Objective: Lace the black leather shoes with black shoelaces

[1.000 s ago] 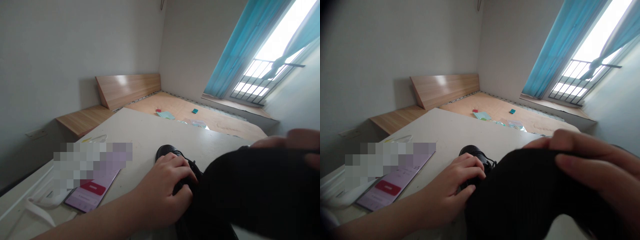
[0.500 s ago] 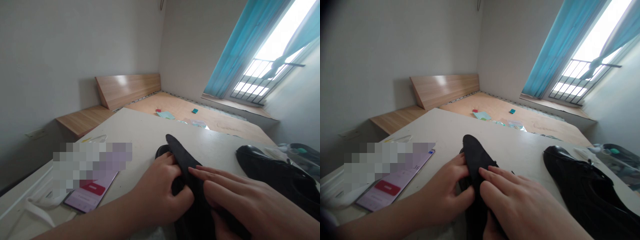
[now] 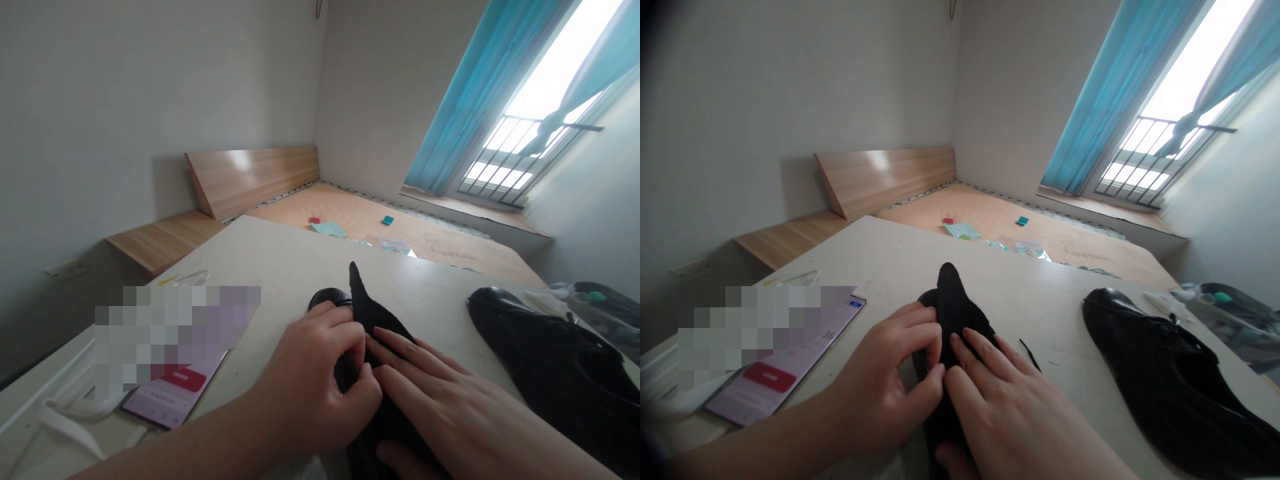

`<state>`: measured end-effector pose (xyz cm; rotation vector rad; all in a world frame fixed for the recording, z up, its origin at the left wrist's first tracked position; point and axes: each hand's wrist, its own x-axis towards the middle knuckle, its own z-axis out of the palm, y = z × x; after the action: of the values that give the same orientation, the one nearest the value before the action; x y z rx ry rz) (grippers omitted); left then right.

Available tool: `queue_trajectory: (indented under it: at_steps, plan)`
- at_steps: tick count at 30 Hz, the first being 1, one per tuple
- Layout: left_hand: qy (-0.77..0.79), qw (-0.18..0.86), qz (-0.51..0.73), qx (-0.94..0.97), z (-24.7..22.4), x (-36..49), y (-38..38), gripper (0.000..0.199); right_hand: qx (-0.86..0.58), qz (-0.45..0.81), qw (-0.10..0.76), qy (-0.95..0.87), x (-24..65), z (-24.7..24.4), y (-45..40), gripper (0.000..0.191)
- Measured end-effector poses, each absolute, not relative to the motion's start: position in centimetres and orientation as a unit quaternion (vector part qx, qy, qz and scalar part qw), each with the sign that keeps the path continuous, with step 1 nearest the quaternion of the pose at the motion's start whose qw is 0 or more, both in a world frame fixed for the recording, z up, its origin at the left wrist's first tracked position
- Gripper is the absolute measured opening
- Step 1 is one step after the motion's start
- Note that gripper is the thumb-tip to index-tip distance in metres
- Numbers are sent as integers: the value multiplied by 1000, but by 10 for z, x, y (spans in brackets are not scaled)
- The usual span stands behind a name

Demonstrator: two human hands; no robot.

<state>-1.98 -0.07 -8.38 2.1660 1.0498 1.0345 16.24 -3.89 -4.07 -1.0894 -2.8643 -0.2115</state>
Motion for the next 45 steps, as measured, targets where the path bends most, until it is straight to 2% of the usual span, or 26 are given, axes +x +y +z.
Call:
queue_trajectory:
  at_steps: [4, 7, 11, 18, 34, 37, 40, 45]
  plan:
    - [388, 265, 379, 797, -82, -21, -2, 8, -350, -70, 30, -934, 164, -38, -40, 44]
    - [387, 274, 367, 801, -82, -22, -3, 13, -338, -72, 18, -938, 165, -34, -40, 47]
    - [400, 259, 354, 805, -81, -24, -2, 2, -317, -88, -2, -944, 165, -36, -39, 47]
    - [409, 258, 342, 806, -78, -24, -1, 2, -309, -107, -25, -945, 169, -42, -39, 53]
    - [406, 252, 346, 807, -80, -24, -4, 2, -331, -84, 8, -940, 162, -38, -43, 49]
    - [405, 247, 347, 809, -80, -25, -3, 2, -340, -49, 29, -939, 159, -33, -40, 44]
    - [407, 249, 349, 807, -80, -26, -2, 2, -349, 2, 50, -936, 156, -27, -37, 29]
    - [422, 266, 362, 787, -80, -26, 0, 16, -356, 29, 67, -932, 156, -27, -36, 42]
